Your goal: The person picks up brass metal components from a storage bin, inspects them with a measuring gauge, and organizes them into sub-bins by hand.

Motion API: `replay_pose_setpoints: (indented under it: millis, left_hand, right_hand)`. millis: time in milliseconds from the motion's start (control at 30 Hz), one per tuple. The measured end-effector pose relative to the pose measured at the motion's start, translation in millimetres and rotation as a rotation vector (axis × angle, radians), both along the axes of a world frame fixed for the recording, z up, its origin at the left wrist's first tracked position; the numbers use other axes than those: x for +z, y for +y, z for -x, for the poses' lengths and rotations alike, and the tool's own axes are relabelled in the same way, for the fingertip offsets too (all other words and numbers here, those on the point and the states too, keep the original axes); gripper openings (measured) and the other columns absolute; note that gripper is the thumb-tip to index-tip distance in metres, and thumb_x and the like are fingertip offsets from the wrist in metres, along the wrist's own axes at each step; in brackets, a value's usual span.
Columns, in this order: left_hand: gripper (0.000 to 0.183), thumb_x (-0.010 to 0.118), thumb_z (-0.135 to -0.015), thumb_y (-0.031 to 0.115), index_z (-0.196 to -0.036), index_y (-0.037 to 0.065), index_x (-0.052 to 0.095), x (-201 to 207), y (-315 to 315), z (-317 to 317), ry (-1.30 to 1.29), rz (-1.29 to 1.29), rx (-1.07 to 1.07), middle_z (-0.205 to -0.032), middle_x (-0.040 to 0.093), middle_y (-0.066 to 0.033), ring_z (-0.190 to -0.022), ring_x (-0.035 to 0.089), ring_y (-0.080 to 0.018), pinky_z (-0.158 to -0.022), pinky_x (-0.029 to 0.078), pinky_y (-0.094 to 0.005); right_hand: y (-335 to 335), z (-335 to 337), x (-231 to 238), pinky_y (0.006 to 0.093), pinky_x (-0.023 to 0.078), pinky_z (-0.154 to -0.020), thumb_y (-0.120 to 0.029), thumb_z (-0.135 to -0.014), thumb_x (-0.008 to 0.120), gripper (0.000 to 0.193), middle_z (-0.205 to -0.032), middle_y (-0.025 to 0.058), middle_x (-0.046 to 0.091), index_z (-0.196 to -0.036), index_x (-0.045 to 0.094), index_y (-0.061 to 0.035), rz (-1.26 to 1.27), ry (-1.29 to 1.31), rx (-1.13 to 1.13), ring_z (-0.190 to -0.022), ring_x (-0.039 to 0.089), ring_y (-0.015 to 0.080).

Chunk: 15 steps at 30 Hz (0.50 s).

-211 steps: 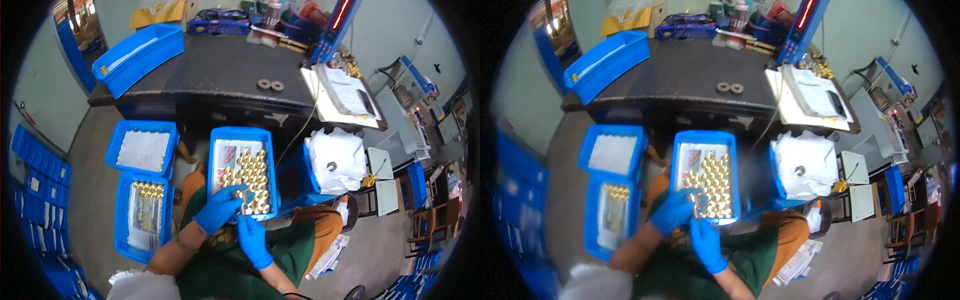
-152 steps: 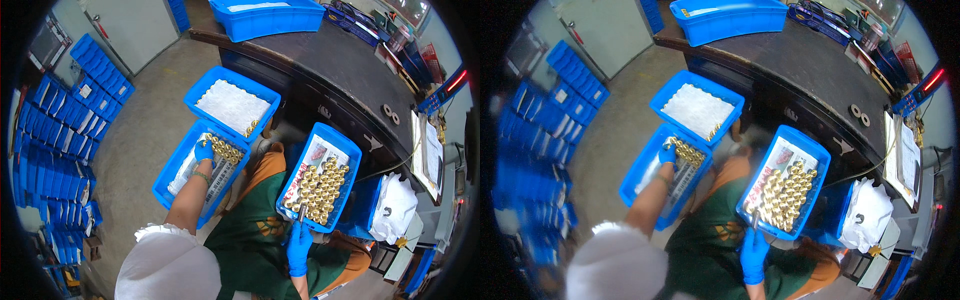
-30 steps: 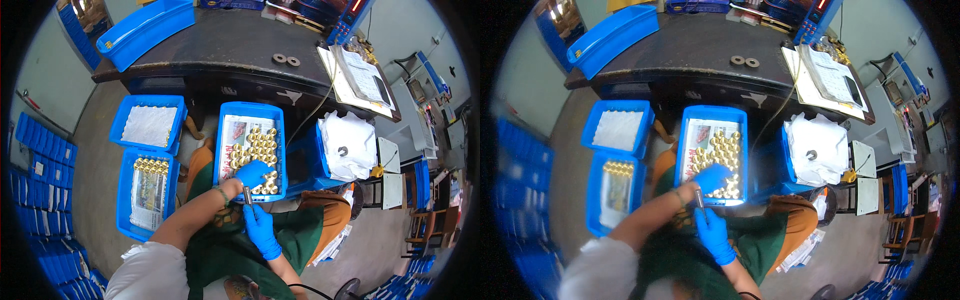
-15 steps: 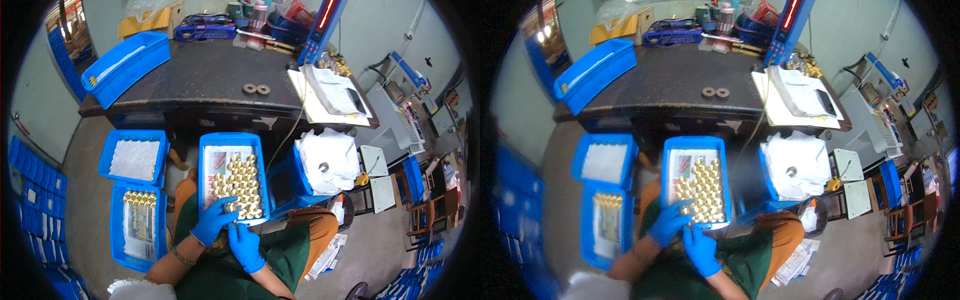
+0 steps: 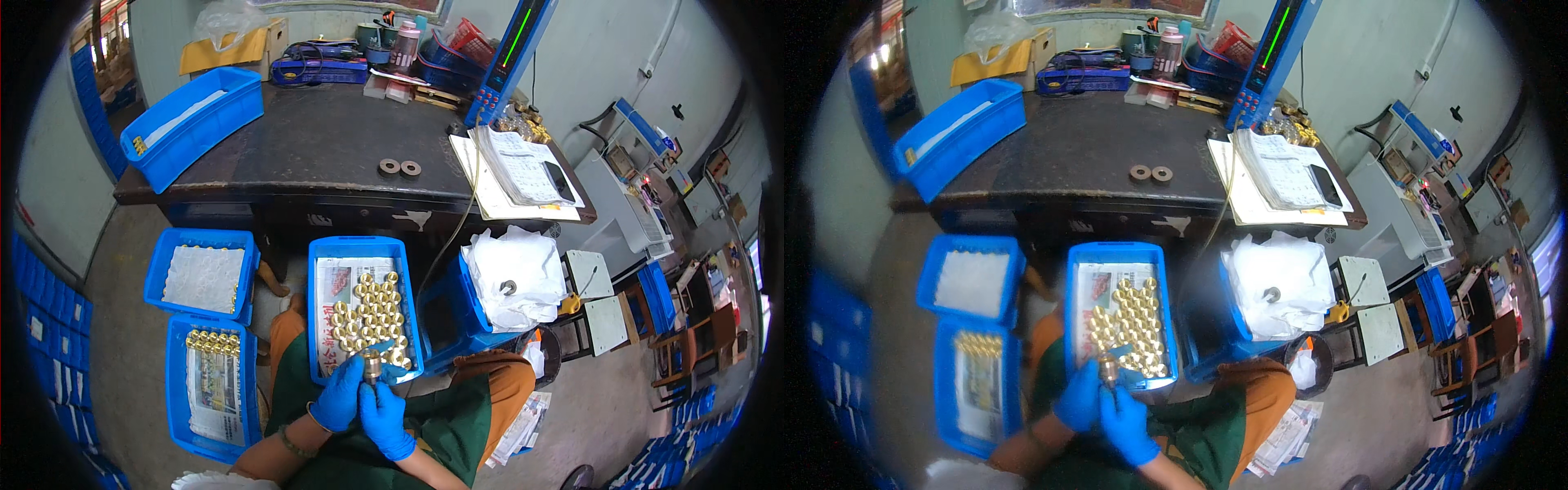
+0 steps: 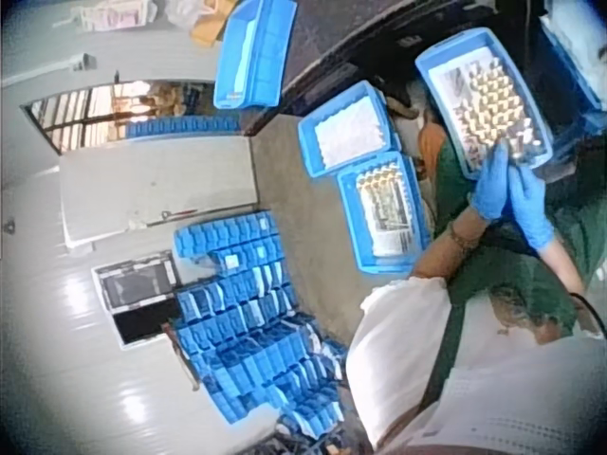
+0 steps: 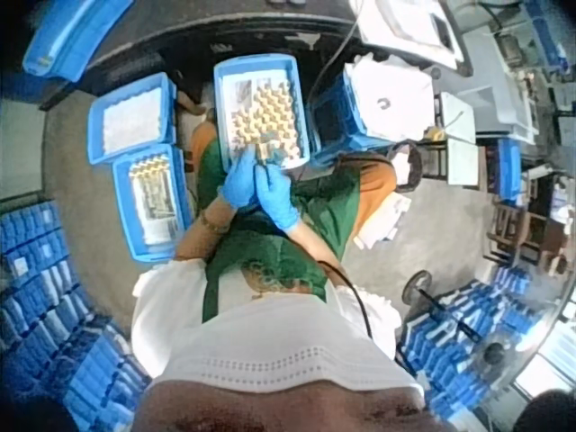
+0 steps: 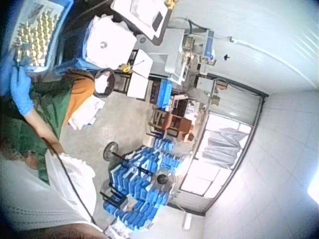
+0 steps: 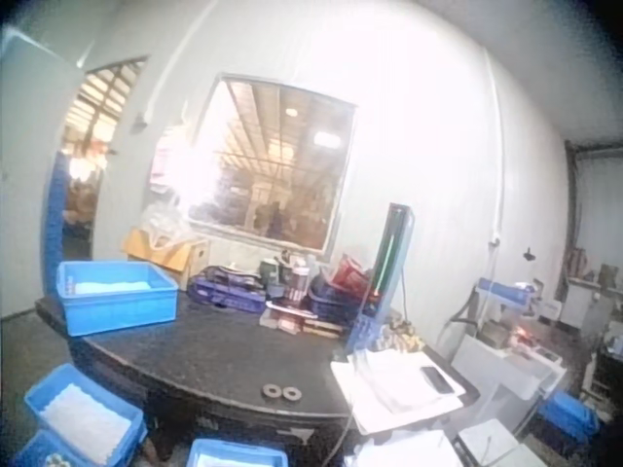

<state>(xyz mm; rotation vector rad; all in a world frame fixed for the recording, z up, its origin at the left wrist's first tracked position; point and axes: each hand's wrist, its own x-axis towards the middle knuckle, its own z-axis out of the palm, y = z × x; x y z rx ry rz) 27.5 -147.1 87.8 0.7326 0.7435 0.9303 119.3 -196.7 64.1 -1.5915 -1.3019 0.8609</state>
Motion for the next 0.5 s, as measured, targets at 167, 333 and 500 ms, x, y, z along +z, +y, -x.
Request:
replay_pose_setpoints:
  millis: [167, 333, 500]
  left_hand:
    - [0.038, 0.034, -0.096, 0.017, -0.129, -0.001, 0.037, 1.6, -12.8, -9.4, -0.03, -0.067, 0.144, -0.123, 0.046, -0.0087, -0.109, 0.046, -0.0163, -0.094, 0.037, -0.0296]
    - [0.046, 0.034, -0.092, 0.008, -0.137, 0.003, 0.023, 9.2, -23.4, -10.6, 0.138, -0.174, 0.121, -0.122, 0.045, -0.0109, -0.105, 0.047, -0.0161, -0.092, 0.039, -0.0302]
    - [0.055, 0.042, -0.09, 0.003, -0.139, 0.001, 0.017, -8.7, -27.2, 12.9, 0.045, -0.192, 0.239, -0.135, 0.033, -0.0116, -0.121, 0.035, -0.0175, -0.101, 0.029, -0.0298]
  right_hand:
    - [0.0, -2.3, 2.6, 0.0369, 0.045, -0.049, -0.016, -0.083, 0.056, 0.016, -0.064, 0.0221, 0.056, -0.077, 0.056, -0.0012, -0.047, 0.017, -0.049, -0.055, 0.06, 0.032]
    - [-5.6, -1.1, -14.9, 0.0367, 0.045, -0.048, -0.015, -0.083, 0.055, 0.014, -0.065, 0.0223, 0.057, -0.082, 0.056, -0.001, -0.203, 0.094, 0.046, -0.055, 0.06, 0.0322]
    - [-3.9, 14.7, -5.0, 0.0402, 0.047, -0.052, -0.015, -0.084, 0.053, 0.016, -0.068, 0.025, 0.057, -0.088, 0.055, 0.0005, 0.001, 0.006, 0.112, -0.059, 0.06, 0.0358]
